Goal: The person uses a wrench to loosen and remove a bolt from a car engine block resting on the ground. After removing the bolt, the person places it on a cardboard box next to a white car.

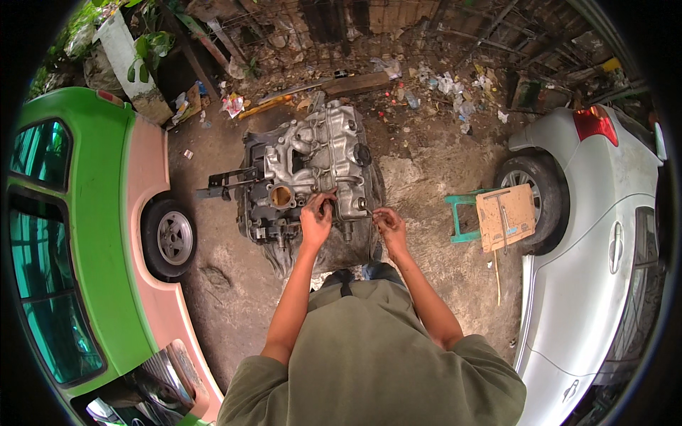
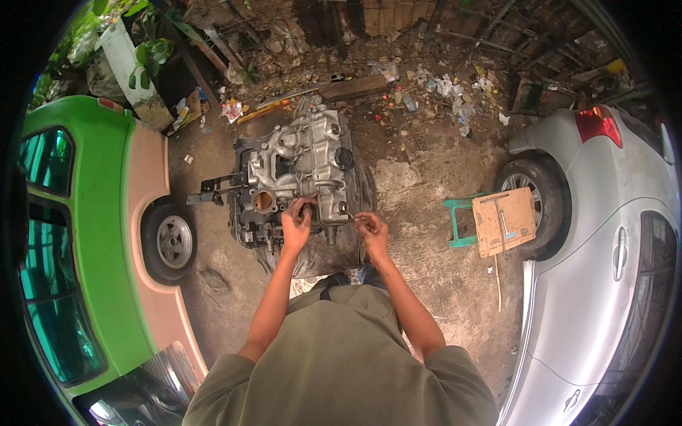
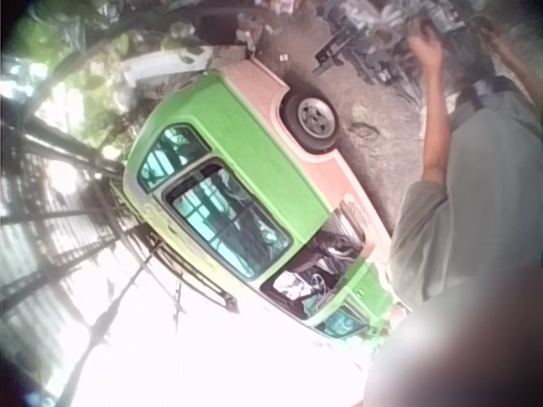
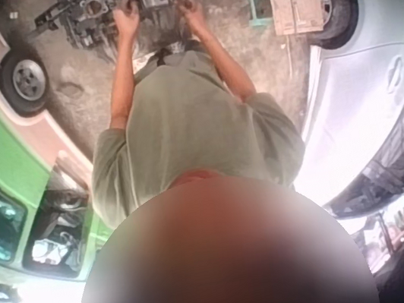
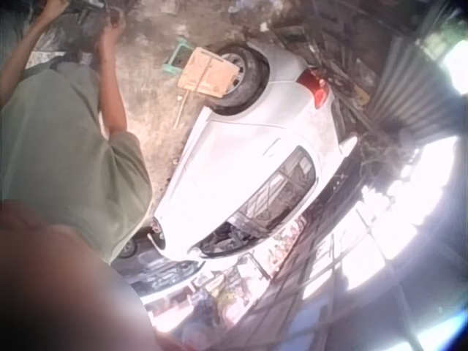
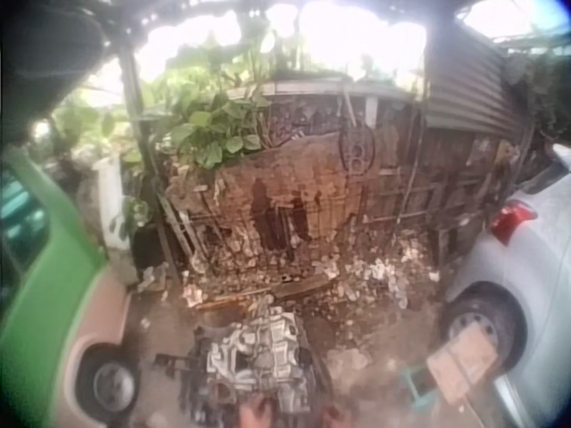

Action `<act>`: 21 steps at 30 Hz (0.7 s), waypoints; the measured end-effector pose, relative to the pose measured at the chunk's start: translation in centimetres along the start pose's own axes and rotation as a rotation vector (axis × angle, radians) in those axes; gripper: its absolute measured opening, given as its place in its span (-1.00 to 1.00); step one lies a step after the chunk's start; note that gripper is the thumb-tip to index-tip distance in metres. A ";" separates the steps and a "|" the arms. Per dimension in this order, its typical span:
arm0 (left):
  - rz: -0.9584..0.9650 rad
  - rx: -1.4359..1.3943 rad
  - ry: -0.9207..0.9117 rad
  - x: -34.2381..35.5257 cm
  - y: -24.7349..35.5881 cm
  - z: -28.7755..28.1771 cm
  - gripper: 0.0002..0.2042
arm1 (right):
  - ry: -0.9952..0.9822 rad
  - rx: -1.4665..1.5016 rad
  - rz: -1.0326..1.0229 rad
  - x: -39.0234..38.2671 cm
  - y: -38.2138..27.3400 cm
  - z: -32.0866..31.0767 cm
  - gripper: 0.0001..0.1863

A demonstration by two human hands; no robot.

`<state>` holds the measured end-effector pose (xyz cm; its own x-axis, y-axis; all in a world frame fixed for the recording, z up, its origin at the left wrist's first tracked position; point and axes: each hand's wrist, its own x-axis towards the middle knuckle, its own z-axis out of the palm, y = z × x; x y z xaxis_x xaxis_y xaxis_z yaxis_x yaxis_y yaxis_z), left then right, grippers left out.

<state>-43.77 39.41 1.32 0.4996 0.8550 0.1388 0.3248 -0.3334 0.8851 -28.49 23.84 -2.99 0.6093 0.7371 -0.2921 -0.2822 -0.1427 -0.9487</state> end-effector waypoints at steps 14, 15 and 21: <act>-0.038 0.017 -0.010 -0.2 -0.4 0.1 -0.79 | -0.112 -0.086 0.140 1.7 -1.0 -1.0 -0.86; -0.002 0.031 0.004 -0.2 -0.4 0.1 -0.79 | -0.140 -0.070 0.110 1.8 -1.1 -1.1 -0.87; 0.031 -0.003 0.029 -0.1 -0.1 0.2 -0.78 | -0.220 -0.178 0.030 3.0 0.0 -2.1 -0.89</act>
<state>-43.70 39.32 1.11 0.4861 0.8554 0.1788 0.3071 -0.3587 0.8815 -25.08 24.63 -4.09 0.4220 0.8536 -0.3055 -0.1514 -0.2659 -0.9520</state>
